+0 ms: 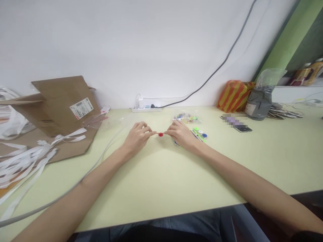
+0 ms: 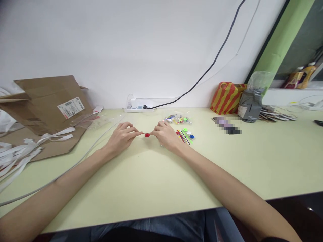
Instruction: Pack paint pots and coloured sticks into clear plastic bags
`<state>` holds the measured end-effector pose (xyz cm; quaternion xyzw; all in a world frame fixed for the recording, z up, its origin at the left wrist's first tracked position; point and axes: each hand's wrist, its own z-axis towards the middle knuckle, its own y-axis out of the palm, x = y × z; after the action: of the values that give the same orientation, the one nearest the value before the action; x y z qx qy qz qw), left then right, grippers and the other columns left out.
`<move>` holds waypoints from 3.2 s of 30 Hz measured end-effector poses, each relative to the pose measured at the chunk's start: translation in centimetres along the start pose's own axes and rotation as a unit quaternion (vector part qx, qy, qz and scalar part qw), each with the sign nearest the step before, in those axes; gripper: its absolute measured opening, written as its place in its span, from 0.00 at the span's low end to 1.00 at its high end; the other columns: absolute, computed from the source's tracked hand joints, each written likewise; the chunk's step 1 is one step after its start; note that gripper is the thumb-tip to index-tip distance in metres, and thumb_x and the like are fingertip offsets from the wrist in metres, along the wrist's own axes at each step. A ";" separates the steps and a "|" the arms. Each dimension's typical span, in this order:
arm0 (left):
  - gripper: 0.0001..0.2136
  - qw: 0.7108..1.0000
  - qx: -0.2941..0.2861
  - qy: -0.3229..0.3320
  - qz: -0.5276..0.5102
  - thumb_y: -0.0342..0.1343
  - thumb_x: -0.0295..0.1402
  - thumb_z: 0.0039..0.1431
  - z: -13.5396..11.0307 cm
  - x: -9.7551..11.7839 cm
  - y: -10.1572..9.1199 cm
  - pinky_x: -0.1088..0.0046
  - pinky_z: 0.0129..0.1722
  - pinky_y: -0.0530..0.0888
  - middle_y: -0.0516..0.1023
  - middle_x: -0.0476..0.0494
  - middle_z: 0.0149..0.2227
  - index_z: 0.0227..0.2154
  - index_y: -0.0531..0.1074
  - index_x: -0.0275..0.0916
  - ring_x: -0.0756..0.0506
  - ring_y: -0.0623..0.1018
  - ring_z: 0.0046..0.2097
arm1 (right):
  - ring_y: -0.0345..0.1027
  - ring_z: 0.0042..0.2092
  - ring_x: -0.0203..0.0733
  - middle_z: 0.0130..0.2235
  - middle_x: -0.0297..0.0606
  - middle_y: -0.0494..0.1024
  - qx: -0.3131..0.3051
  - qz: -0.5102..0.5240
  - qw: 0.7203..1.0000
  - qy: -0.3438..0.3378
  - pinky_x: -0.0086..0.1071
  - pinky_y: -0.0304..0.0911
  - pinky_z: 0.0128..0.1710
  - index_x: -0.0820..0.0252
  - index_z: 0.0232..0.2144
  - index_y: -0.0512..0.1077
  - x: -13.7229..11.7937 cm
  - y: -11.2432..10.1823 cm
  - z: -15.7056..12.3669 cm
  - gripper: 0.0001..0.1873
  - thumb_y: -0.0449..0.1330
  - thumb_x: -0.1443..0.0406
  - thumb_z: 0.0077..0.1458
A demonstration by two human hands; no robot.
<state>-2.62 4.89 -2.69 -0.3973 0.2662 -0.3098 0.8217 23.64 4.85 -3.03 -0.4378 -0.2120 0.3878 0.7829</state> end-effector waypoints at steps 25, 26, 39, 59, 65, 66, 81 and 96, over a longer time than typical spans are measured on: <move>0.12 0.992 -0.085 -0.014 0.097 0.50 0.26 0.67 0.1 0.3 0.2 0.55 0.47 0.69 0.79 0.38 0.38 0.43 0.78 0.37 0.36 0.72 0.48 | 0.62 0.51 0.50 0.48 0.46 0.75 0.029 -0.058 0.996 0.061 0.42 0.55 0.49 0.60 0.40 0.77 0.8 -0.1 -0.7 0.13 0.53 0.73 0.63; 0.13 0.992 -0.090 -0.015 0.086 0.49 0.26 0.67 0.2 0.4 0.2 0.55 0.48 0.69 0.80 0.38 0.39 0.46 0.77 0.37 0.35 0.72 0.49 | 0.62 0.50 0.49 0.48 0.46 0.75 0.029 -0.056 0.996 0.069 0.41 0.55 0.48 0.60 0.40 0.77 0.9 -0.2 -0.8 0.13 0.53 0.73 0.63; 0.27 0.991 -0.106 -0.067 0.053 0.43 0.17 0.59 -0.8 -1.0 1.3 0.48 0.67 0.57 0.69 0.36 0.63 0.59 0.70 0.36 0.36 0.60 0.69 | 0.63 0.45 0.48 0.36 0.43 0.78 -0.104 -0.025 0.986 0.131 0.38 0.52 0.44 0.61 0.34 0.79 0.7 -2.6 -1.1 0.10 0.56 0.68 0.64; 0.37 0.989 -0.100 -0.071 -0.083 0.40 0.13 0.52 -0.1 1.0 -0.2 0.57 0.57 0.69 0.77 0.41 0.54 0.66 0.59 0.41 0.41 0.72 0.58 | 0.65 0.48 0.48 0.44 0.44 0.78 0.000 0.038 0.988 0.147 0.40 0.57 0.49 0.60 0.56 0.71 -1.3 -1.3 -1.2 0.21 0.49 0.73 0.64; 0.35 0.983 -0.066 -0.062 -0.159 0.40 0.14 0.52 -0.2 1.5 -0.2 0.59 0.57 0.69 0.77 0.44 0.56 0.64 0.62 0.42 0.43 0.72 0.58 | 0.65 0.49 0.48 0.48 0.44 0.78 0.057 0.024 0.979 0.192 0.40 0.58 0.50 0.60 0.52 0.72 -0.4 -1.5 -1.1 0.20 0.49 0.74 0.63; 0.34 0.984 -0.066 -0.069 -0.153 0.40 0.15 0.52 -0.2 1.4 -0.2 0.59 0.56 0.69 0.77 0.44 0.54 0.63 0.63 0.41 0.43 0.73 0.57 | 0.65 0.49 0.48 0.48 0.45 0.78 0.055 0.022 0.979 0.197 0.40 0.57 0.50 0.60 0.52 0.72 -0.3 -1.6 -1.1 0.20 0.49 0.74 0.62; 0.28 0.984 -0.103 -0.006 -0.145 0.41 0.16 0.57 0.1 2.9 -0.6 0.58 0.60 0.65 0.73 0.43 0.58 0.58 0.68 0.42 0.42 0.69 0.61 | 0.64 0.45 0.46 0.40 0.41 0.76 -0.118 0.085 0.979 0.141 0.36 0.56 0.46 0.58 0.31 0.81 1.7 -3.9 -1.6 0.09 0.61 0.73 0.53; 0.23 0.980 -0.117 0.026 -0.156 0.44 0.19 0.59 0.2 3.9 -0.6 0.56 0.62 0.64 0.75 0.44 0.56 0.52 0.73 0.44 0.42 0.71 0.59 | 0.64 0.42 0.45 0.35 0.41 0.77 -0.132 0.021 0.977 0.165 0.34 0.56 0.39 0.60 0.29 0.79 1.1 -2.4 -1.7 0.07 0.62 0.74 0.53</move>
<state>-0.08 1.93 -2.82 -0.5190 0.2567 -0.4116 0.7038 26.42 4.06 -1.89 -0.5999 -0.1200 0.2952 0.7339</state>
